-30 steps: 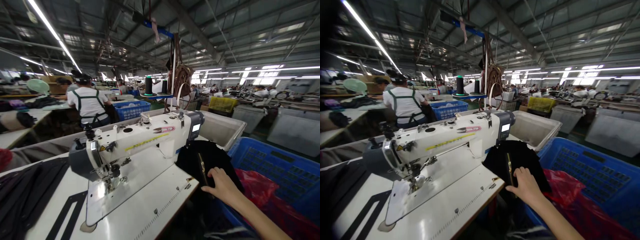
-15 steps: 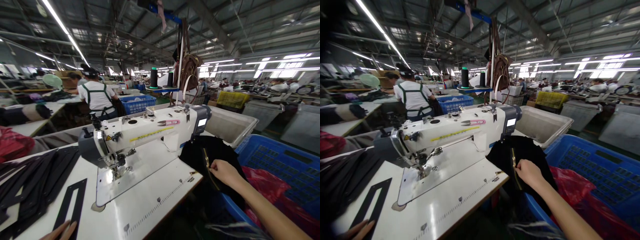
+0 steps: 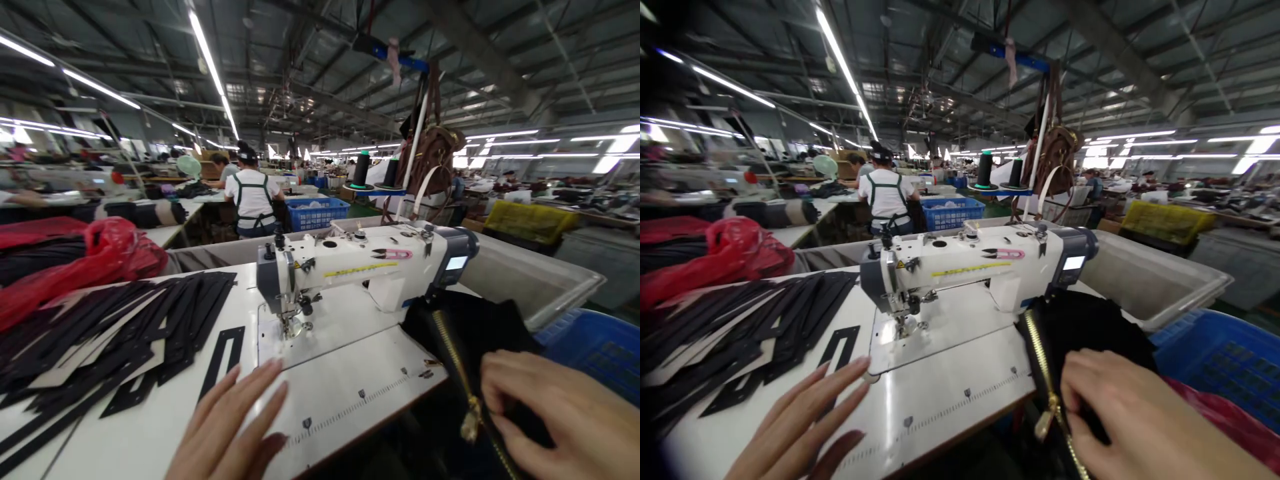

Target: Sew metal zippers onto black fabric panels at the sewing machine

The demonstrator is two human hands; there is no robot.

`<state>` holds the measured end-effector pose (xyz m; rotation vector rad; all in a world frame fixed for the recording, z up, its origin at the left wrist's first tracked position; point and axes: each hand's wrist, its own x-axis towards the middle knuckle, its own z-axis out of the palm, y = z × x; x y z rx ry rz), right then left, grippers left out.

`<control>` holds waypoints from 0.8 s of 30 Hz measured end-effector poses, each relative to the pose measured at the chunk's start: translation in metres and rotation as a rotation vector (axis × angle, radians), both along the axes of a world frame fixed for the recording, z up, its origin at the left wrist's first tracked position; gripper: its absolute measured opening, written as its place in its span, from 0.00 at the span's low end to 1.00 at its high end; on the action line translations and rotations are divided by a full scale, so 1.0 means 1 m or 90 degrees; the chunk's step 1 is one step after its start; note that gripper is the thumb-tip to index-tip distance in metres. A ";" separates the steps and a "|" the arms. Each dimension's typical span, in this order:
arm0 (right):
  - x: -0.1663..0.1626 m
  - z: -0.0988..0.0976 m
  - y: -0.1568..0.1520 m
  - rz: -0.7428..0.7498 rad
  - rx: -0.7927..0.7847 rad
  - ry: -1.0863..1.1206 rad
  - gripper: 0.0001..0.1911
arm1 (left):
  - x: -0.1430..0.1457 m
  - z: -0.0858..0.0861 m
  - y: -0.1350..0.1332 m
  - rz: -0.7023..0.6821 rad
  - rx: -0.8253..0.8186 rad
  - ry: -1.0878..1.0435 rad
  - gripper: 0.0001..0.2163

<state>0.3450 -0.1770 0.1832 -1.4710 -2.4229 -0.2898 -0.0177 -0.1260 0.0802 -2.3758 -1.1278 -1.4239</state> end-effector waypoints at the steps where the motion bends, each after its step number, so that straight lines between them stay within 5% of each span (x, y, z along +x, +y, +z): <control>1: -0.022 -0.003 0.002 0.074 0.065 -0.035 0.05 | 0.015 0.017 -0.006 -0.028 0.002 0.016 0.19; 4: -0.076 -0.011 0.012 0.223 0.158 -0.094 0.10 | 0.047 0.056 -0.015 -0.175 -0.067 0.088 0.17; 6: -0.097 -0.009 0.022 0.281 0.134 -0.096 0.09 | 0.054 0.069 -0.014 -0.254 -0.216 0.131 0.16; 9: -0.112 0.004 0.039 0.327 0.021 -0.017 0.08 | 0.049 0.077 -0.012 -0.324 -0.503 0.127 0.07; 12: -0.118 0.014 0.061 0.296 -0.187 0.077 0.06 | 0.041 0.077 -0.008 -0.365 -0.703 0.016 0.08; 15: -0.107 0.007 0.089 0.206 -0.319 0.158 0.02 | 0.035 0.067 0.002 -0.401 -0.802 -0.130 0.12; 17: -0.089 -0.003 0.107 0.120 -0.318 0.224 0.12 | 0.032 0.054 0.010 -0.395 -0.855 -0.253 0.17; 21: -0.064 -0.024 0.127 0.059 -0.429 0.338 0.17 | 0.039 0.017 0.013 -0.374 -0.879 -0.499 0.22; 24: -0.078 -0.048 0.132 0.077 -0.344 0.357 0.17 | 0.052 -0.022 -0.001 -0.342 -0.825 -0.588 0.25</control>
